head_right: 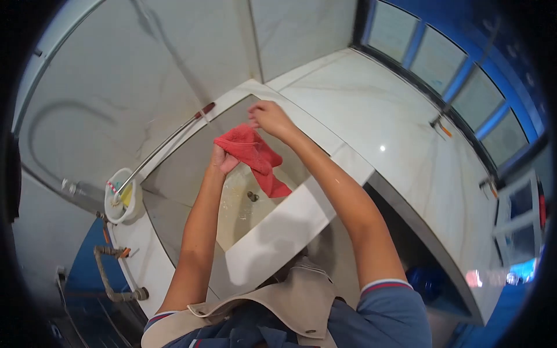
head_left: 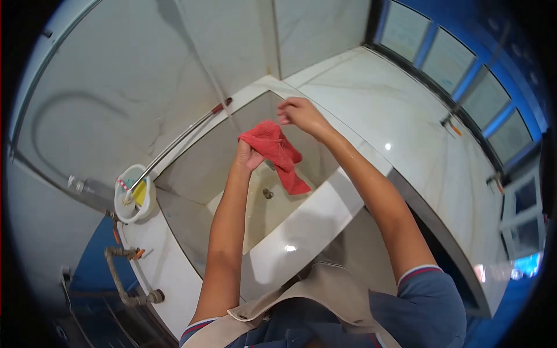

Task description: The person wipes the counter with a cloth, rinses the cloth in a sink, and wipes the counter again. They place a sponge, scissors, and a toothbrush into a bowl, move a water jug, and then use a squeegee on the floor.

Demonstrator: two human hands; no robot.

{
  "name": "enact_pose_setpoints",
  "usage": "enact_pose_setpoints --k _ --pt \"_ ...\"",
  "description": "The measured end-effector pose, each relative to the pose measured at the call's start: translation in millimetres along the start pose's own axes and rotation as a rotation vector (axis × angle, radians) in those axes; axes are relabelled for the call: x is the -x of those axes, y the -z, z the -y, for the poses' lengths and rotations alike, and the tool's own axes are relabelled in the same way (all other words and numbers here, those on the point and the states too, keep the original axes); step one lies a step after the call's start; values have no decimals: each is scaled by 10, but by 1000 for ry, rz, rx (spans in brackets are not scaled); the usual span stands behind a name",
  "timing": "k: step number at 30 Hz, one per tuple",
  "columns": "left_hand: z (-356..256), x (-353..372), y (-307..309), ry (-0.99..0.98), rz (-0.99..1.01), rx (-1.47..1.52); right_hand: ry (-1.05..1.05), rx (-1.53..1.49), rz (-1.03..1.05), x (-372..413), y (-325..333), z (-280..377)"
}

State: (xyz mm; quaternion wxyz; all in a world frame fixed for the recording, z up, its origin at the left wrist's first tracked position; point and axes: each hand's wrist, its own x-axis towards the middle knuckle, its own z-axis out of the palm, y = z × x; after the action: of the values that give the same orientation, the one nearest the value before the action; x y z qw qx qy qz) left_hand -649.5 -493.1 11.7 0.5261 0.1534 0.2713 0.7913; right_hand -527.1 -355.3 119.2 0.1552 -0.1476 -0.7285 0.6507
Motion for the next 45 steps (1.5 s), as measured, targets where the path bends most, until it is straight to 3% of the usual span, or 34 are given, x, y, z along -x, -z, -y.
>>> enact_pose_setpoints --k 5,9,12,16,18,19,20,22,29,31,35,37,40,45 --pt "-378 -48 358 -74 -191 -52 -245 77 419 -1322 -880 207" --pt "-513 -82 577 -165 -368 -205 -356 91 540 -1733 -1188 24" --pt "-699 -81 1225 -128 -388 -299 -313 246 589 -1758 -1210 31" --pt "-923 44 483 -129 -248 -277 -383 149 643 -1858 -1203 28" --pt "-948 39 376 -96 -488 -254 -411 126 664 -1842 -1171 105" --pt "-950 -27 388 -67 -644 -486 -405 162 652 -1834 -1157 144" --pt "-954 -39 392 -65 -650 -488 -398 199 641 -1822 -1144 184" --pt "-947 -51 356 -79 -665 -835 -387 211 664 -1850 -1141 215" --pt "-973 -132 344 -25 -651 -615 -370 255 723 -1878 -1056 308" --pt "-982 -133 374 -38 -615 -880 -355 258 710 -1865 -1061 312" --pt "-979 -141 282 39 -666 -923 -272 254 743 -1897 -1065 302" --pt "-950 -127 4 111 -645 -703 -296 244 718 -1909 -1089 325" --pt "-1019 -121 46 152 -653 -700 -345 197 707 -1919 -1087 308" --pt "-987 -170 267 -91 -697 -849 -269 293 669 -1993 -1170 150"
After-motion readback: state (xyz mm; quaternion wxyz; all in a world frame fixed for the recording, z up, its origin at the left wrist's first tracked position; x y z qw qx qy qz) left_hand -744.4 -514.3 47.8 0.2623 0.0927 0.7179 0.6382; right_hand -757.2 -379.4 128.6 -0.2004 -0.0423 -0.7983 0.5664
